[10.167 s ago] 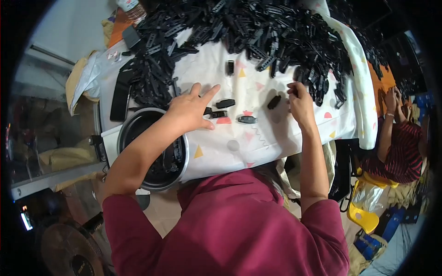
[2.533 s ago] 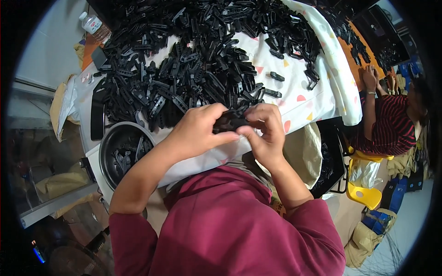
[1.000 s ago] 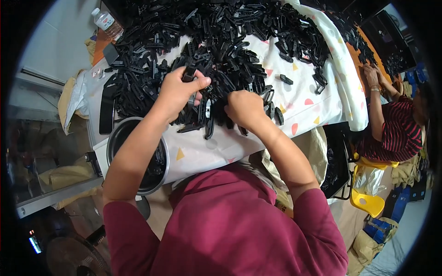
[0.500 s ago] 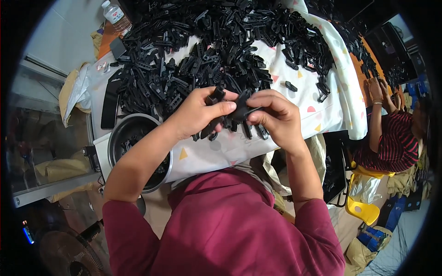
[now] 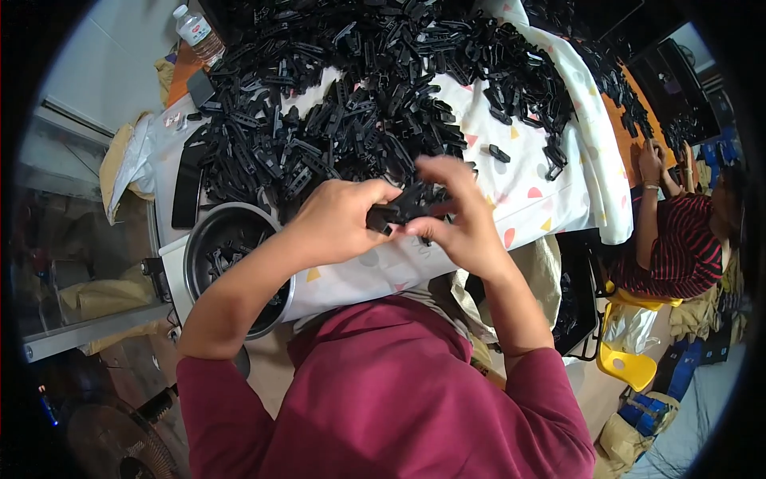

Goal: Assembling small black plastic components by hand and placing them into a metal bowl.

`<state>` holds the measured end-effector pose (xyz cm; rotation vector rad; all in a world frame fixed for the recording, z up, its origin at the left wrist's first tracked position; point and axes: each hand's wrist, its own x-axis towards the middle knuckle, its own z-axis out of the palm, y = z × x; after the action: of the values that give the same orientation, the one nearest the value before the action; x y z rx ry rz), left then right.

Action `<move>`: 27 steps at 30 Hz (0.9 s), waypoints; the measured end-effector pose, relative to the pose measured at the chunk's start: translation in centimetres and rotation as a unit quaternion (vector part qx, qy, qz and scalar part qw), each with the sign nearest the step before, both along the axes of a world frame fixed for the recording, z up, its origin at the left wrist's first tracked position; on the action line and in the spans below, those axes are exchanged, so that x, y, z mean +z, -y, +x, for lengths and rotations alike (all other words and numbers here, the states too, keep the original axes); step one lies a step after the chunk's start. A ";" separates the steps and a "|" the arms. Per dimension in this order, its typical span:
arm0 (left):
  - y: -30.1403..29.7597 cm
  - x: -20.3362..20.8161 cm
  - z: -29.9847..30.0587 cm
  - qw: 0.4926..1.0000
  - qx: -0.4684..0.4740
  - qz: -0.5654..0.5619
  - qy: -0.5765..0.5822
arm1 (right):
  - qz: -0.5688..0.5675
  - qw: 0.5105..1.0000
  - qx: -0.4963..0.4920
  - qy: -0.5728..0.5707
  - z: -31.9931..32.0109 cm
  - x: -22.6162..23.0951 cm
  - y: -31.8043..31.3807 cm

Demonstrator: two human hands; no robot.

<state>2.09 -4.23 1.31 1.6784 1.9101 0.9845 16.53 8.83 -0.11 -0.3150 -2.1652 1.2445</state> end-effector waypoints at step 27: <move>0.2 -5.3 -0.6 0.938 0.189 -0.110 -0.267 | -0.314 0.947 -0.058 0.028 -1.1 -1.3 -4.3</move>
<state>1.51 -4.40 -3.99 1.5848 2.6577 0.4184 15.46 13.13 -1.44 -0.7316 -1.7074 1.8489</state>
